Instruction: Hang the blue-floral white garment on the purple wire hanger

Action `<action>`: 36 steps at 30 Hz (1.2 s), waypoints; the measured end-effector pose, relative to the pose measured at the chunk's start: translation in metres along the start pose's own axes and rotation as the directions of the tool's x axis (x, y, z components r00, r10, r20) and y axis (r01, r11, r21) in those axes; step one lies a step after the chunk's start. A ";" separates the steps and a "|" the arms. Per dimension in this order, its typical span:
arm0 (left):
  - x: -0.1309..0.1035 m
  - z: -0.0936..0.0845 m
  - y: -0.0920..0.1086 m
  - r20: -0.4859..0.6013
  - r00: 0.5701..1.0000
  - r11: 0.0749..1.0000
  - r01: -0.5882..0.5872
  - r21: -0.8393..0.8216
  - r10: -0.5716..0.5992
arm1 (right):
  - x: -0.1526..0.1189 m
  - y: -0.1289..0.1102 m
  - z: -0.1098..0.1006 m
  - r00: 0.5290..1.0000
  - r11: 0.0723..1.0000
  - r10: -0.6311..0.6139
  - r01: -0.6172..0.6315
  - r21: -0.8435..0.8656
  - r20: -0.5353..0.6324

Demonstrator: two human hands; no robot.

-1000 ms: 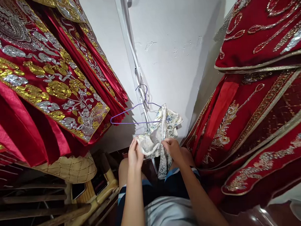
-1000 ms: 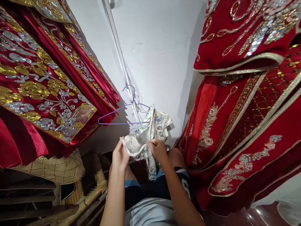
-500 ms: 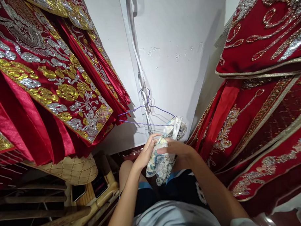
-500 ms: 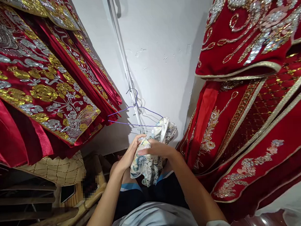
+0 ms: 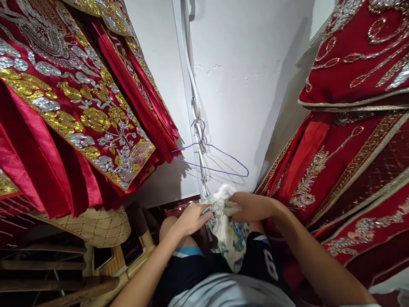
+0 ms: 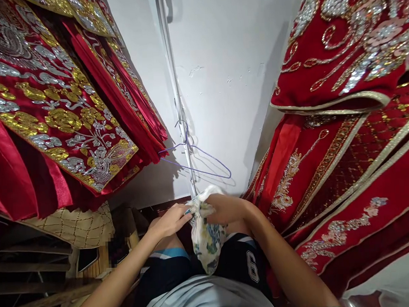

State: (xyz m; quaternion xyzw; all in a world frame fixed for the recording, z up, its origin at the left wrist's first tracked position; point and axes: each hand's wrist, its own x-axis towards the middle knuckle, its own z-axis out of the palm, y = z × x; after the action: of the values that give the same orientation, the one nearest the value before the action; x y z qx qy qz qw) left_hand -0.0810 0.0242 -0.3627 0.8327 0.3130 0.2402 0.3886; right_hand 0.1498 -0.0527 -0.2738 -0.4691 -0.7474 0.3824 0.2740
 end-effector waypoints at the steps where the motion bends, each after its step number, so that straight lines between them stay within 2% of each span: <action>1: -0.005 -0.004 -0.008 0.016 0.999 0.997 0.033 0.069 -0.034 | 0.003 0.003 -0.002 0.999 1.000 -0.014 0.013 -0.021 -0.037; 3: -0.016 -0.015 -0.026 0.034 0.997 0.978 0.066 0.198 -0.074 | 0.015 0.012 -0.007 0.994 0.998 -0.032 0.026 -0.064 -0.102; 5: -0.025 -0.030 -0.041 -0.009 0.994 0.972 0.109 0.210 -0.109 | 0.034 0.027 -0.011 0.962 0.997 -0.057 0.040 -0.069 -0.267; 7: -0.031 -0.046 -0.053 -0.053 0.988 0.967 0.150 0.205 -0.142 | 0.060 0.047 -0.013 0.923 0.995 -0.080 0.050 -0.089 -0.376; 9: -0.033 -0.062 -0.060 -0.101 0.974 0.936 0.222 0.272 -0.202 | 0.090 0.067 -0.014 0.906 0.994 -0.058 0.014 -0.107 -0.419; 11: -0.034 -0.077 -0.062 -0.191 0.947 0.865 0.314 0.392 -0.257 | 0.117 0.083 -0.012 0.903 0.994 -0.015 -0.035 -0.108 -0.429; 14: -0.034 -0.094 -0.061 -0.335 0.901 0.764 0.418 0.491 -0.277 | 0.137 0.098 -0.007 0.908 0.992 -0.019 -0.036 -0.122 -0.418; 16: -0.034 -0.103 -0.059 -0.401 0.880 0.739 0.445 0.506 -0.255 | 0.134 0.102 -0.005 0.897 0.992 -0.046 -0.013 -0.129 -0.439; 18: -0.035 -0.108 -0.055 -0.433 0.879 0.738 0.424 0.525 -0.198 | 0.122 0.104 -0.006 0.874 0.992 -0.053 -0.009 -0.126 -0.483; 22: -0.035 -0.111 -0.038 -0.442 0.896 0.818 0.278 0.503 -0.033 | 0.092 0.098 -0.017 0.810 0.993 -0.028 -0.043 -0.107 -0.585; 24: -0.032 -0.113 -0.026 -0.420 0.908 0.823 0.242 0.513 -0.005 | 0.081 0.091 -0.022 0.794 0.995 -0.003 -0.055 -0.078 -0.607; 26: -0.026 -0.118 -0.014 -0.380 0.924 0.792 0.266 0.549 -0.047 | 0.074 0.084 -0.025 0.794 0.997 0.016 -0.058 -0.050 -0.607; 30: -0.006 -0.133 0.003 -0.296 0.925 0.721 0.372 0.585 -0.238 | 0.069 0.077 -0.021 0.785 0.998 -0.001 -0.042 -0.056 -0.619; 33: 0.009 -0.143 0.005 -0.204 0.906 0.694 0.417 0.586 -0.372 | 0.070 0.080 -0.014 0.781 0.998 -0.027 -0.016 -0.064 -0.624; 36: 0.019 -0.149 0.004 -0.168 0.892 0.683 0.431 0.590 -0.419 | 0.073 0.084 -0.008 0.786 0.999 -0.042 0.035 -0.024 -0.616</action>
State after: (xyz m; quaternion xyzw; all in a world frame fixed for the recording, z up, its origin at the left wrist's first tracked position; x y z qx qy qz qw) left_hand -0.1626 0.1092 -0.2696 0.8148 0.5615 0.0370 0.1393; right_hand 0.1678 0.0389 -0.3353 -0.5544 -0.6287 0.1987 0.5079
